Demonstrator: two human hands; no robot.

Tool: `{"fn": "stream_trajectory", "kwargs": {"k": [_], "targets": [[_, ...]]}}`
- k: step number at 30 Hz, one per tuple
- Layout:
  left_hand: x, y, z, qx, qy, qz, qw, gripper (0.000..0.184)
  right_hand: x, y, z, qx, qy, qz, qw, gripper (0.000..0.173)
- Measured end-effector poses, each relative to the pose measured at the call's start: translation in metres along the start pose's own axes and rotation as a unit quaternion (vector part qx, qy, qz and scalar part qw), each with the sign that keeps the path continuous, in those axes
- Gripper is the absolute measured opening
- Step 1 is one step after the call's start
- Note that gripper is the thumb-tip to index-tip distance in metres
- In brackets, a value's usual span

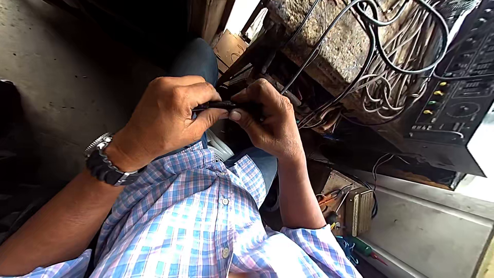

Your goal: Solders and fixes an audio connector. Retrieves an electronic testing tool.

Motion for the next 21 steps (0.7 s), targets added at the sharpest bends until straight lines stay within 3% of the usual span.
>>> {"fn": "stream_trajectory", "kwargs": {"k": [4, 9, 15, 21], "targets": [[0.005, -0.004, 0.008, 0.019, -0.018, 0.02, 0.999, 0.022, 0.005, 0.001, 0.004, 0.003, 0.029, -0.066, 0.997, 0.016], [0.0, 0.001, 0.017, 0.011, 0.026, 0.038, 0.999, 0.022, 0.015, 0.01, 0.011, 0.019, 0.015, -0.1, 0.995, 0.019], [0.0, -0.005, 0.019, 0.019, -0.005, 0.014, 1.0, 0.023, 0.007, -0.003, 0.011, -0.036, -0.01, 0.048, 0.998, 0.017], [-0.003, -0.008, 0.019, 0.008, -0.037, 0.027, 0.999, 0.024, 0.01, -0.005, 0.013, -0.04, 0.013, 0.01, 0.999, 0.018]]}}
Point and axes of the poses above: each hand's wrist, its own z-axis away from the middle knuckle, its own y-axis out of the back of the hand, x = y × z, the point moved 5 cm from there along -z, towards the middle knuckle, and after that the axes turned 3 degrees about y, right-handed, at the moved point
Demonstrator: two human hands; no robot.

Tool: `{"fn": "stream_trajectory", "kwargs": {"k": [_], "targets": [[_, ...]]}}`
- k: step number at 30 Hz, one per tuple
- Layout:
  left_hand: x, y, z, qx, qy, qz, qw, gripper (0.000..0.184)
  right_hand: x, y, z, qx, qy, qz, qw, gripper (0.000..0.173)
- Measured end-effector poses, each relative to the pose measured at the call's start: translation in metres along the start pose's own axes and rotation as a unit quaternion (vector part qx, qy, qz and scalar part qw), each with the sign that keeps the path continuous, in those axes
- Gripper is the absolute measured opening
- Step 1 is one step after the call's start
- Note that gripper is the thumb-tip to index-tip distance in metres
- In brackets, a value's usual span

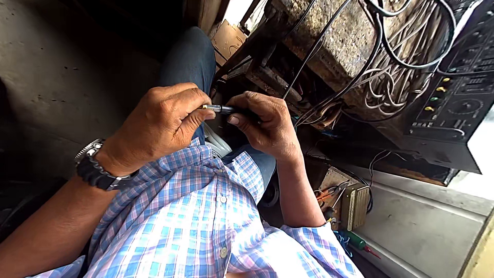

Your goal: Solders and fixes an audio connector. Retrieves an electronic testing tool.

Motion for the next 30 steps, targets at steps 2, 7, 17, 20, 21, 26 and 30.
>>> {"fn": "stream_trajectory", "kwargs": {"k": [2, 7, 17, 20, 21, 26, 30], "targets": [[0.0, 0.0, -0.001, -0.007, -0.006, -0.007, 1.0, 0.024, -0.001, -0.001, 0.0, -0.002, 0.009, 0.023, 1.0, 0.018], [0.001, -0.002, -0.003, -0.025, -0.013, -0.033, 0.999, 0.024, -0.008, 0.0, -0.003, 0.014, 0.029, 0.101, 0.994, 0.016], [-0.002, -0.006, -0.003, -0.046, -0.023, -0.021, 0.998, 0.022, -0.01, -0.008, -0.011, 0.019, 0.067, 0.131, 0.989, 0.014], [-0.002, 0.004, -0.002, -0.045, -0.009, -0.024, 0.999, 0.026, -0.011, -0.004, -0.011, 0.035, 0.057, 0.113, 0.991, 0.016], [0.0, 0.008, -0.002, -0.052, -0.006, -0.038, 0.998, 0.028, -0.012, -0.002, -0.011, 0.037, 0.054, 0.114, 0.991, 0.016], [0.008, 0.012, -0.004, -0.079, -0.022, -0.101, 0.992, 0.025, -0.013, -0.001, -0.011, 0.041, 0.059, 0.117, 0.991, 0.016], [0.004, 0.006, -0.006, -0.07, -0.051, -0.088, 0.992, 0.024, -0.01, -0.005, -0.007, 0.038, 0.052, 0.1, 0.993, 0.016]]}}
Point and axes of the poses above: each hand's wrist, its own z-axis away from the middle knuckle, its own y-axis out of the back of the hand, x = y × z, the point moved 5 cm from there along -z, towards the middle knuckle, and after that the axes turned 3 degrees about y, right-handed, at the moved point
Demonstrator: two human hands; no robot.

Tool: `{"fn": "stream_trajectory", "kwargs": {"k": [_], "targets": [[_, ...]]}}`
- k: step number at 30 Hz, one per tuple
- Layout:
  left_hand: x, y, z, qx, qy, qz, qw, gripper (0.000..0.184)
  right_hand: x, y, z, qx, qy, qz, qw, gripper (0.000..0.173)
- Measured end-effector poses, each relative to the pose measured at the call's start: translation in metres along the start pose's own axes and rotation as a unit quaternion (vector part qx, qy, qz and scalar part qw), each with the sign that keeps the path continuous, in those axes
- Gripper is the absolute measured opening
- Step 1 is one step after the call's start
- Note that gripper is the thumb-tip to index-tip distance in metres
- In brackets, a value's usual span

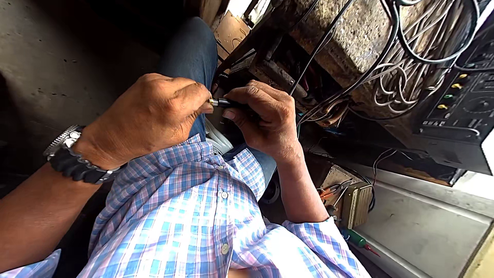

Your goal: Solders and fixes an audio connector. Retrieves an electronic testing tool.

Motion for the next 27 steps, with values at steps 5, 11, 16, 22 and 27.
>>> {"fn": "stream_trajectory", "kwargs": {"k": [5, 11, 16, 22, 27], "targets": [[0.0, -0.012, -0.002, -0.005, -0.016, 0.026, 1.0, 0.023, 0.001, -0.005, 0.005, -0.003, -0.006, -0.009, 1.0, 0.016], [0.0, -0.011, -0.002, -0.069, 0.029, 0.009, 0.997, 0.027, 0.003, -0.002, 0.009, 0.006, -0.007, 0.036, 0.999, 0.019], [-0.001, -0.014, -0.007, -0.078, 0.024, -0.021, 0.996, 0.024, 0.006, -0.007, 0.01, 0.005, -0.018, 0.05, 0.999, 0.019], [0.001, -0.026, -0.01, -0.024, -0.012, -0.021, 0.999, 0.022, 0.021, -0.009, 0.013, -0.016, -0.126, -0.008, 0.992, 0.04], [-0.002, -0.023, -0.009, -0.014, -0.008, -0.017, 1.0, 0.023, 0.024, 0.002, 0.018, -0.037, -0.12, -0.069, 0.99, 0.031]]}}
Point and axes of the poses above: each hand's wrist, its own z-axis away from the middle knuckle, its own y-axis out of the back of the hand, x = y × z, the point moved 5 cm from there along -z, towards the middle knuckle, and after that the axes turned 3 degrees about y, right-handed, at the moved point
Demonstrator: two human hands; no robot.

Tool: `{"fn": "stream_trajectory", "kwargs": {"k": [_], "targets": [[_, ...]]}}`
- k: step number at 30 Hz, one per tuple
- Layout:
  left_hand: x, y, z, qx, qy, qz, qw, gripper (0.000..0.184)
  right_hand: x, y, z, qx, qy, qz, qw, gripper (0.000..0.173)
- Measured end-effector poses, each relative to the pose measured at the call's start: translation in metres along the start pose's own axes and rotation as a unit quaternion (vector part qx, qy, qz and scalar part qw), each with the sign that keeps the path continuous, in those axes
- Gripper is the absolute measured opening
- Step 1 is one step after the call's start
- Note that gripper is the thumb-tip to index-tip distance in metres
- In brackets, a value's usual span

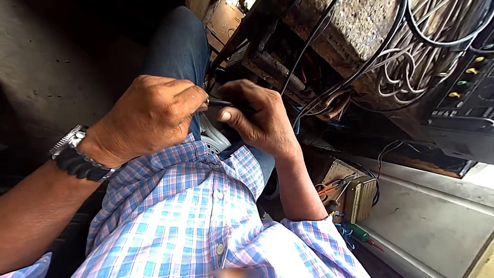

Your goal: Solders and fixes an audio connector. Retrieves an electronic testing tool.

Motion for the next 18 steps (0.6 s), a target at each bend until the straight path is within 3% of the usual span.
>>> {"fn": "stream_trajectory", "kwargs": {"k": [4, 9, 12, 16, 18], "targets": [[0.0, 0.005, -0.002, 0.012, 0.003, -0.011, 1.0, 0.023, 0.0, 0.0, 0.0, 0.042, 0.031, -0.005, 0.999, 0.018], [-0.002, 0.002, -0.002, 0.005, -0.006, -0.018, 1.0, 0.024, 0.009, -0.011, -0.003, 0.043, -0.066, -0.058, 0.995, 0.045], [-0.003, 0.005, -0.001, 0.007, -0.008, -0.019, 1.0, 0.023, 0.005, -0.006, 0.0, 0.042, -0.017, -0.03, 0.998, 0.029], [0.002, 0.004, -0.002, 0.008, -0.025, -0.017, 1.0, 0.022, -0.001, -0.005, -0.001, 0.081, 0.034, -0.013, 0.996, 0.02], [0.003, 0.002, -0.004, 0.002, -0.038, -0.029, 0.999, 0.022, 0.005, -0.011, -0.003, 0.081, -0.024, -0.03, 0.996, 0.037]]}}
Point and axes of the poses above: each hand's wrist, its own z-axis away from the middle knuckle, its own y-axis out of the back of the hand, x = y × z, the point moved 5 cm from there along -z, towards the middle knuckle, and after that the axes turned 3 degrees about y, right-handed, at the moved point
